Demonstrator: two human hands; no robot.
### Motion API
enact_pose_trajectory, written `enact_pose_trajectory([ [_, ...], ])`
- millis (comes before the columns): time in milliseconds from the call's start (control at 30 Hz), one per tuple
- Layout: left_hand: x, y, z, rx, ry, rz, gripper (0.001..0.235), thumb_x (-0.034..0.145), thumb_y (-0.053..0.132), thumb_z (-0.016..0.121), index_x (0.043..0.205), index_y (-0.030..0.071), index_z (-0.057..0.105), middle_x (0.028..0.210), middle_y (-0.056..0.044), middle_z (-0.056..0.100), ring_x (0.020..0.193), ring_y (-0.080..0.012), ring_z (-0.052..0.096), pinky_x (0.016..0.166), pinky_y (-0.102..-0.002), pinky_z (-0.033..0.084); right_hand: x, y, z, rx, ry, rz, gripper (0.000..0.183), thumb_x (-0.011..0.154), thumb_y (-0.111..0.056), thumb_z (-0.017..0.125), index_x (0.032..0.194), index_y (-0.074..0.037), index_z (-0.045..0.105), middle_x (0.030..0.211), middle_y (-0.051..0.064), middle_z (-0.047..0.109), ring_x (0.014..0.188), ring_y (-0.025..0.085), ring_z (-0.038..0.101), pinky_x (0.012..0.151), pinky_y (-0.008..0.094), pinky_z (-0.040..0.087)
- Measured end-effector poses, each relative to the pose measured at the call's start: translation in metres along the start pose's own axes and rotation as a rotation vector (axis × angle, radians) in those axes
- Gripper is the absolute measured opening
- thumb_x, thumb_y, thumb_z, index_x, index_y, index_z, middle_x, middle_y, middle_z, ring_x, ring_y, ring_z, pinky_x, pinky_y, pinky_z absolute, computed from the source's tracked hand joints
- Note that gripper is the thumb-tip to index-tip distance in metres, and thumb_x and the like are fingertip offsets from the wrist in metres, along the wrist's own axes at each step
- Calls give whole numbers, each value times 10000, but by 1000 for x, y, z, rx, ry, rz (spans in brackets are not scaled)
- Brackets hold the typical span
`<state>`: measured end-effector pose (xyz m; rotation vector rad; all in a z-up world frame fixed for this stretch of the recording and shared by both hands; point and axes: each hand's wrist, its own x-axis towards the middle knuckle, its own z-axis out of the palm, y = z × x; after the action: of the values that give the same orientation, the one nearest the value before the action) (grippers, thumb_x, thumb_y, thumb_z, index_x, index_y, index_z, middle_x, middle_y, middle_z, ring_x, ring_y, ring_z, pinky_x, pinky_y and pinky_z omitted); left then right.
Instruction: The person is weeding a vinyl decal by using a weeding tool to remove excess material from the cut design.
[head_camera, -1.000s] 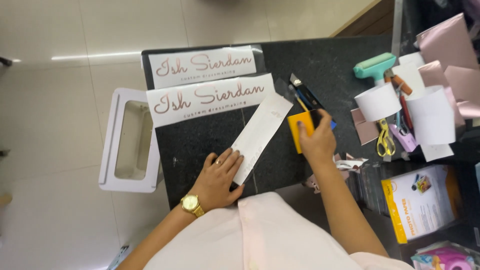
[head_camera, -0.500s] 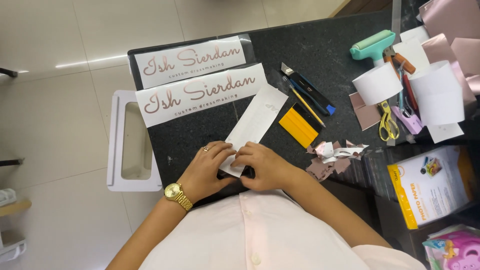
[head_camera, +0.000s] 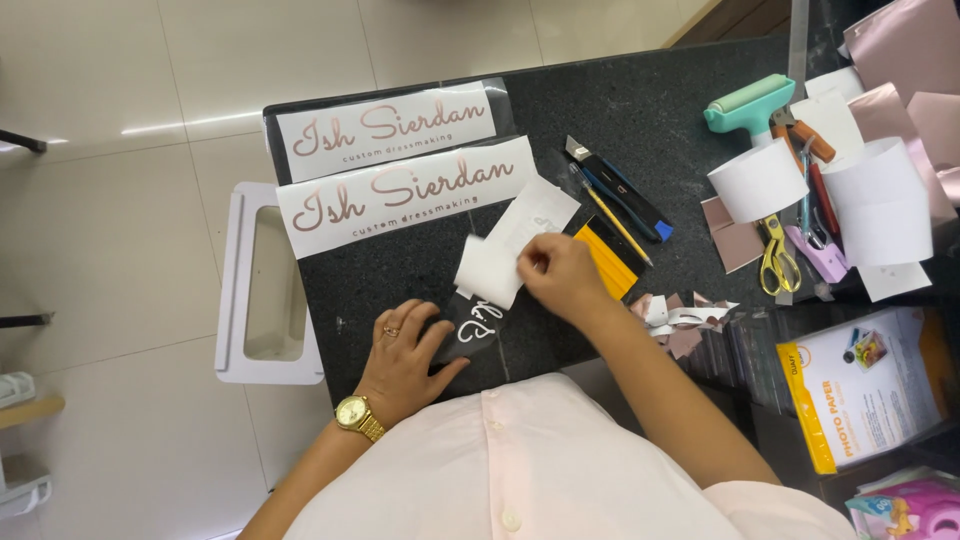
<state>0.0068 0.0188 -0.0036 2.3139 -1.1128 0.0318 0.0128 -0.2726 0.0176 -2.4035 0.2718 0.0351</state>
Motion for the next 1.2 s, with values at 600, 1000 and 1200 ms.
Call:
enact_pose_trajectory([
  [600, -1, 7, -7, 54, -10, -20, 641, 829, 755, 564, 1120, 187, 628, 1250, -82, 588, 1299, -304, 495, 1016, -469, 352, 63, 104, -96, 3, 522, 125, 57, 962, -90, 630, 943, -66, 678, 656, 91, 656, 556, 186, 653, 477, 282, 481],
  [1000, 36, 20, -29, -180, 99, -184, 186, 913, 157, 659, 793, 17, 679, 1111, -176, 677, 989, -340, 600, 873, -471, 496, 25, 203, -210, 571, 911, 784, 130, 904, -67, 477, 928, -128, 589, 631, 52, 664, 482, 120, 684, 405, 250, 471],
  [1200, 42, 18, -23, -311, 113, -389, 155, 824, 67, 713, 749, 83, 580, 937, -86, 719, 912, -221, 691, 876, -387, 518, 6, 236, -218, 506, 929, 775, 89, 878, -125, 512, 790, -137, 521, 649, 44, 670, 497, 89, 676, 410, 227, 422],
])
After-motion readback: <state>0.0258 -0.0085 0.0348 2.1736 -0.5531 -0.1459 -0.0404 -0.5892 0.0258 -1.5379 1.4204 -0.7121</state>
